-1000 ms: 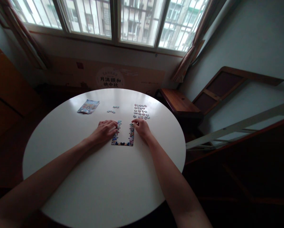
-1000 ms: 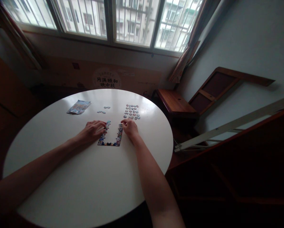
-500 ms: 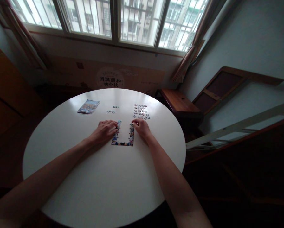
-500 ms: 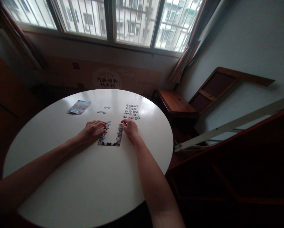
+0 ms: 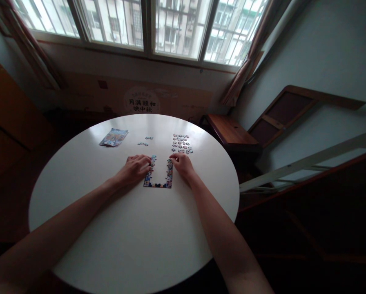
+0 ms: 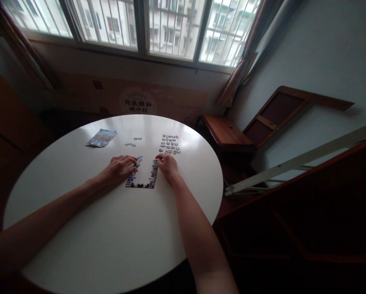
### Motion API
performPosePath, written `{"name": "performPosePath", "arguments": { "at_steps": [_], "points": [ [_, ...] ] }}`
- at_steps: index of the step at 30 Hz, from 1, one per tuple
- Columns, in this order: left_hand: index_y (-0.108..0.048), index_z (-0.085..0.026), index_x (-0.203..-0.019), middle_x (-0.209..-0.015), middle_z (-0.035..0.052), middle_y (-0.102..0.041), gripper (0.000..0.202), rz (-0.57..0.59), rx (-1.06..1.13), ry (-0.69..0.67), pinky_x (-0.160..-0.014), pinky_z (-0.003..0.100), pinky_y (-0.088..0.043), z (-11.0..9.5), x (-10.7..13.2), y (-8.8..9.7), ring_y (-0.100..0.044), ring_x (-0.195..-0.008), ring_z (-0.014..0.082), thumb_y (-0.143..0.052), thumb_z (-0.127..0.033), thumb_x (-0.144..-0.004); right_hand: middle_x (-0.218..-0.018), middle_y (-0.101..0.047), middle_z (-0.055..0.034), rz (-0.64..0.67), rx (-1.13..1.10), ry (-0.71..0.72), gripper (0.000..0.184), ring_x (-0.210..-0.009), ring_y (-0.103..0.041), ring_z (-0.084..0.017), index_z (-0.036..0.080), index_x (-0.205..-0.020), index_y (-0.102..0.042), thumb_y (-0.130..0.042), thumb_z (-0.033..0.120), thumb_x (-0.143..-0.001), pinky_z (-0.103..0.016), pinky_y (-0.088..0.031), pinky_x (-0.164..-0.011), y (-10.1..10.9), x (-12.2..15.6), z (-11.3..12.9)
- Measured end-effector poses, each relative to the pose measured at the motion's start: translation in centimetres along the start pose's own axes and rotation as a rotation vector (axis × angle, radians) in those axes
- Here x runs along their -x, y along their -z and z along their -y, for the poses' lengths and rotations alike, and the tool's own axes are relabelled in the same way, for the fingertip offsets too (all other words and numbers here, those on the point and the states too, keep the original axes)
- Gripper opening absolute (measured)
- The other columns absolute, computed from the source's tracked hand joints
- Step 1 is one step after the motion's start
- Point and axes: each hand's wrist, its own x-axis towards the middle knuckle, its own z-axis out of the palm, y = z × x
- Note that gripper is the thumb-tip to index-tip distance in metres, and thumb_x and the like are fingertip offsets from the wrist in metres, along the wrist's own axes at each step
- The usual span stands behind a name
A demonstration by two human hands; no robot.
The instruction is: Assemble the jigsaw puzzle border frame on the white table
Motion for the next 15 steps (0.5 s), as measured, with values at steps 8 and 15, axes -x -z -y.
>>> {"name": "performPosePath", "arguments": {
  "at_steps": [8,15],
  "points": [
    [-0.058,-0.026,-0.102,-0.122,0.0037,-0.065,0.018,-0.009,0.009,-0.006,-0.098,0.044,-0.033,-0.09,0.02,0.02,-0.056,-0.114,0.0248,-0.048,-0.036,-0.091,-0.089,-0.069,-0.0045,-0.001,0.005,0.000,0.021,-0.074,-0.059,-0.014,0.019,-0.092,-0.076,-0.057,0.015,-0.083,-0.027,-0.047,-0.079,-0.01,-0.03,0.02],
    [-0.058,-0.025,-0.100,-0.122,0.0043,-0.065,0.017,-0.015,0.002,-0.009,-0.097,0.044,-0.033,0.05,0.01,-0.11,-0.055,-0.115,0.0255,-0.048,-0.036,-0.091,-0.090,-0.069,-0.0040,-0.007,-0.006,-0.006,0.020,-0.074,-0.060,-0.014,0.020,-0.091,-0.076,-0.058,0.015,-0.083,-0.026,-0.047,-0.079,0.01,0.00,0.07]
  ]
}}
